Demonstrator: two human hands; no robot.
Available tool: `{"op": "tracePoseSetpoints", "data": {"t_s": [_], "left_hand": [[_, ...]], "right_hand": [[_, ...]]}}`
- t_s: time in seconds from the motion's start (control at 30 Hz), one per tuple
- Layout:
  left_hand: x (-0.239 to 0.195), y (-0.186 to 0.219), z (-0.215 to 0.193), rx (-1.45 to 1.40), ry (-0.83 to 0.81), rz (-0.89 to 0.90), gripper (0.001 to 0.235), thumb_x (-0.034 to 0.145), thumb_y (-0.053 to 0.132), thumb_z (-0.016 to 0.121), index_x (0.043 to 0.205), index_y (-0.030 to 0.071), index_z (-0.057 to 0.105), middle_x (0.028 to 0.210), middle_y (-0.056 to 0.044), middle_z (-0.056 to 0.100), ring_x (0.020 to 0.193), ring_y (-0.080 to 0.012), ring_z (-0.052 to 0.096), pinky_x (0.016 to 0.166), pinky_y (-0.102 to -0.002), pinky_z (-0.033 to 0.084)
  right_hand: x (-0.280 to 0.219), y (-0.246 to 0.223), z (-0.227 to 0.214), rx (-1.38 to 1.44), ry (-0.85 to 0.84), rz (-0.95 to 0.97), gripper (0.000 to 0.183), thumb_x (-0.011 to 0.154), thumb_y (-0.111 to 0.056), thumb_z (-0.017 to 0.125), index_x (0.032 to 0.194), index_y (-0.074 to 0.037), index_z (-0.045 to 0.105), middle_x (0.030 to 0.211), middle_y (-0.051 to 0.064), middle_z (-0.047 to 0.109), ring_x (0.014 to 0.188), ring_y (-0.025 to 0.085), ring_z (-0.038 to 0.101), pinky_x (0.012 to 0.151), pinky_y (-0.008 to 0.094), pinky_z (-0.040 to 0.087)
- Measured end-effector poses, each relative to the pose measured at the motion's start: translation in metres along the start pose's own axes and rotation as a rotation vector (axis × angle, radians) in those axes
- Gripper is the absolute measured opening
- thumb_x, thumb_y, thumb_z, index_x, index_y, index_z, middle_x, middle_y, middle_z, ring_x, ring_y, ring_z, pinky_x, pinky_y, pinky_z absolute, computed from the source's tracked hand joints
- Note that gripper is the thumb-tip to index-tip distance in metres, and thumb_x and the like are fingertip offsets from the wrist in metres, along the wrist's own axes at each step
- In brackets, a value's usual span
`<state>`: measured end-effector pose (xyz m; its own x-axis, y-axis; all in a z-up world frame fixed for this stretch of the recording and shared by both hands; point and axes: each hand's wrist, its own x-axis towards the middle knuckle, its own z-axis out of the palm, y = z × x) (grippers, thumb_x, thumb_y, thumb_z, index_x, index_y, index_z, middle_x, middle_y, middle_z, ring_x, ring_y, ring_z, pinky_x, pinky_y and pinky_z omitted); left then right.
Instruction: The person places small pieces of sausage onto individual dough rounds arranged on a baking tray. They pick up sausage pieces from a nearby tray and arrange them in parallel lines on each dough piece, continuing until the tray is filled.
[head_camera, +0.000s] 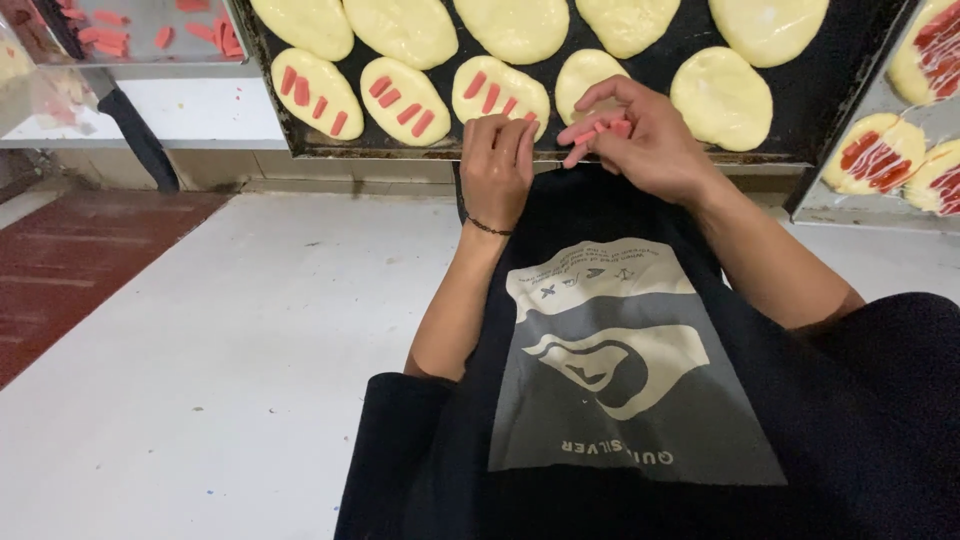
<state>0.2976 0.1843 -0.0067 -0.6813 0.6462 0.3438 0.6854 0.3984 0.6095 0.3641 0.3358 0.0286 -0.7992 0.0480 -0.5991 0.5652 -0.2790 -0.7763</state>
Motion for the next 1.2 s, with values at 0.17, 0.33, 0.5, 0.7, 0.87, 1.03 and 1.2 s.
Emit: {"op": "tracePoseSetpoints", "data": {"t_s": [0.17, 0.33, 0.5, 0.7, 0.87, 1.03, 1.2], "left_hand": [[0.0, 0.021, -0.019, -0.086, -0.044, -0.097, 0.006, 0.08, -0.001, 0.056, 0.085, 0.002, 0.056, 0.077, -0.009, 0.041, 0.065, -0.0218, 0.04, 0.059, -0.03, 0.035], [0.002, 0.036, -0.019, -0.276, -0.265, -0.025, 0.026, 0.073, 0.003, 0.064, 0.099, 0.0, 0.058, 0.093, -0.013, 0.053, 0.083, -0.0305, 0.051, 0.074, -0.035, 0.045], [0.008, 0.036, -0.012, -0.228, -0.269, 0.165, 0.01, 0.08, 0.003, 0.059, 0.088, 0.0, 0.062, 0.082, -0.01, 0.055, 0.074, -0.0236, 0.052, 0.07, -0.027, 0.045], [0.017, 0.035, -0.002, -0.238, -0.395, 0.187, 0.007, 0.08, 0.0, 0.055, 0.085, 0.0, 0.06, 0.07, -0.01, 0.051, 0.067, -0.0257, 0.052, 0.062, -0.029, 0.047], [0.041, 0.034, 0.005, -0.36, -0.308, 0.003, 0.008, 0.081, 0.0, 0.05, 0.077, 0.0, 0.057, 0.074, -0.009, 0.059, 0.068, -0.0224, 0.055, 0.063, -0.03, 0.044], [0.039, 0.023, 0.028, -0.17, -0.231, 0.115, 0.003, 0.082, -0.001, 0.052, 0.081, -0.001, 0.054, 0.074, -0.01, 0.053, 0.066, -0.0233, 0.051, 0.06, -0.031, 0.043], [0.033, 0.022, 0.035, -0.037, -0.175, 0.159, 0.004, 0.08, -0.002, 0.057, 0.079, -0.002, 0.053, 0.069, -0.01, 0.048, 0.061, -0.0232, 0.047, 0.056, -0.031, 0.042]], "right_hand": [[-0.007, 0.005, 0.004, 0.126, -0.031, 0.031, 0.02, 0.083, -0.001, 0.039, 0.103, -0.004, 0.038, 0.09, 0.019, 0.062, 0.074, 0.021, 0.064, 0.046, 0.019, 0.036], [-0.004, 0.056, 0.0, 0.576, -0.15, 0.026, 0.05, 0.074, 0.005, 0.036, 0.122, -0.006, 0.028, 0.067, 0.018, 0.052, 0.042, 0.01, 0.044, 0.039, 0.017, 0.027], [-0.011, 0.049, -0.014, 0.773, -0.176, 0.11, 0.052, 0.075, 0.007, 0.03, 0.124, -0.009, 0.031, 0.087, 0.027, 0.055, 0.042, 0.006, 0.036, 0.041, 0.017, 0.029], [-0.013, 0.071, -0.024, 0.713, -0.16, 0.107, 0.056, 0.075, 0.005, 0.03, 0.129, -0.008, 0.023, 0.1, 0.032, 0.052, 0.044, 0.006, 0.031, 0.044, 0.018, 0.032], [-0.024, 0.035, -0.029, 0.518, 0.06, 0.097, 0.025, 0.08, 0.005, 0.032, 0.103, -0.002, 0.039, 0.088, 0.024, 0.059, 0.072, 0.028, 0.062, 0.04, 0.018, 0.029], [-0.026, 0.05, -0.034, 0.364, 0.053, 0.065, 0.027, 0.079, 0.003, 0.031, 0.103, -0.001, 0.043, 0.087, 0.02, 0.058, 0.065, 0.019, 0.058, 0.043, 0.017, 0.034], [-0.034, 0.043, -0.035, 0.25, -0.03, -0.018, 0.037, 0.078, 0.004, 0.032, 0.115, 0.0, 0.037, 0.096, 0.021, 0.058, 0.072, 0.02, 0.06, 0.047, 0.02, 0.037]]}}
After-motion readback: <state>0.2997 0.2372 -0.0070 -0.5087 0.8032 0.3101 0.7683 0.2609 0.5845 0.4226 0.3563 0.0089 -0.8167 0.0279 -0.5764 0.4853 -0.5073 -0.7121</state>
